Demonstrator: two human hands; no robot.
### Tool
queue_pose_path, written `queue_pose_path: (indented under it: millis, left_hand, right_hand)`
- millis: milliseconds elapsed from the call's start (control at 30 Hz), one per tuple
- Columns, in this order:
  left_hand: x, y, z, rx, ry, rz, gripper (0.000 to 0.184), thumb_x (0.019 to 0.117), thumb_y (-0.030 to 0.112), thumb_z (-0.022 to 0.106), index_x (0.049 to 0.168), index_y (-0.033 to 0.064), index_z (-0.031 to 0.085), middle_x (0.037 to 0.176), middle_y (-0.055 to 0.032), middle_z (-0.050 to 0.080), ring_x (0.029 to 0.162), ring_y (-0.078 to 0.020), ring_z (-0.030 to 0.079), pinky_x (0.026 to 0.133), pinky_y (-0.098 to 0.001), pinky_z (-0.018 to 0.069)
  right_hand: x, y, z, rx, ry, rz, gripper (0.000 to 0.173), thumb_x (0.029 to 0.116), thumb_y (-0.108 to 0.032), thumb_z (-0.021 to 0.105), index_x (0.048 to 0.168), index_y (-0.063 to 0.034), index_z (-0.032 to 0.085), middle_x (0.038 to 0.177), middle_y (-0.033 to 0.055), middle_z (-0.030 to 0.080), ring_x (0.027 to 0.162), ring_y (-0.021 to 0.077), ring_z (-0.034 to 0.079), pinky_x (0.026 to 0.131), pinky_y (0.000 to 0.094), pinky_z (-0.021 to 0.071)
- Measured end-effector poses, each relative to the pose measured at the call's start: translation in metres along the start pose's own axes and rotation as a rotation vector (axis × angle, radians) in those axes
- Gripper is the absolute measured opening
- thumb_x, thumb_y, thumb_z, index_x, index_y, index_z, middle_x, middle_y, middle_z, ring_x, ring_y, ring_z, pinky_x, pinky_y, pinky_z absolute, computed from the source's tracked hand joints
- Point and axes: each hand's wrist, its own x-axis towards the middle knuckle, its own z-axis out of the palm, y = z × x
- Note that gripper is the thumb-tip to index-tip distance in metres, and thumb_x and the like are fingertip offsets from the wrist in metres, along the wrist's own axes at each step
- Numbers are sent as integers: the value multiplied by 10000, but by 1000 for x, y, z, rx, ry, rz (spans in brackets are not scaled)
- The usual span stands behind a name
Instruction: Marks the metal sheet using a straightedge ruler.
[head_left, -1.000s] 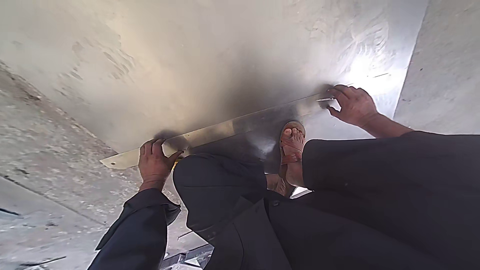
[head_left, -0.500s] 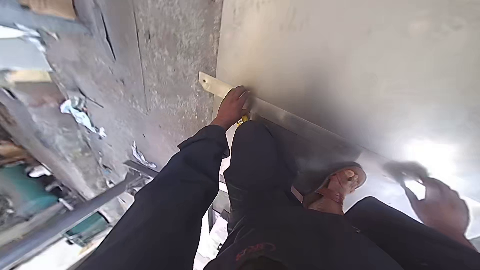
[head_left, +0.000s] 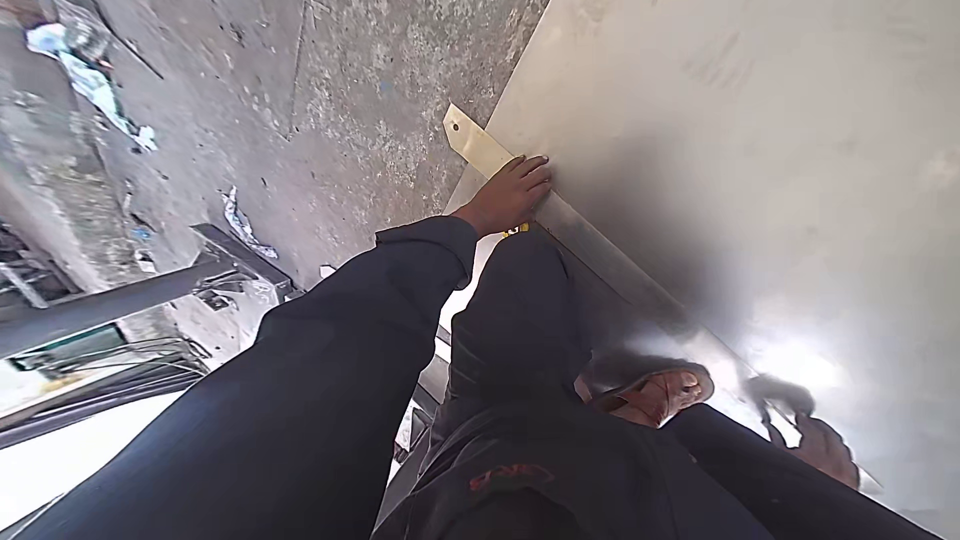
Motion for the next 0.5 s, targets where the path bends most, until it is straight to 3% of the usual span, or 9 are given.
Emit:
queue_pose_path:
  millis: [100,267,500]
  left_hand:
    - [-2,-2,-1,-44,19,10,491,876,255,791,1281,14,657,1470,-181,571,1475,-394,414,1198,-585,334]
    - [2,-3,1,-65,75,7,464,893,208,761,1300,13,653,1414,-178,618,1434,-399,465,1206,-530,345]
    - [-6,1,-1,-8,0,-12,425,906,250,749,1270,48,665,1343,-144,647,1447,-364,446,1179,-598,336]
  right_hand:
    - [1,1,3,-18,15,-28,500,954,-291,735,1303,54,639,1332,329,612,1222,552,587,946,712,465]
    - [4,8,8,-29,4,4,540,918,-340,747,1293,35,647,1319,322,617,1210,549,592,930,717,466]
    - [6,0,-2,-22,-40,4,500,941,-298,750,1282,53,647,1330,334,607,1224,552,581,959,706,463]
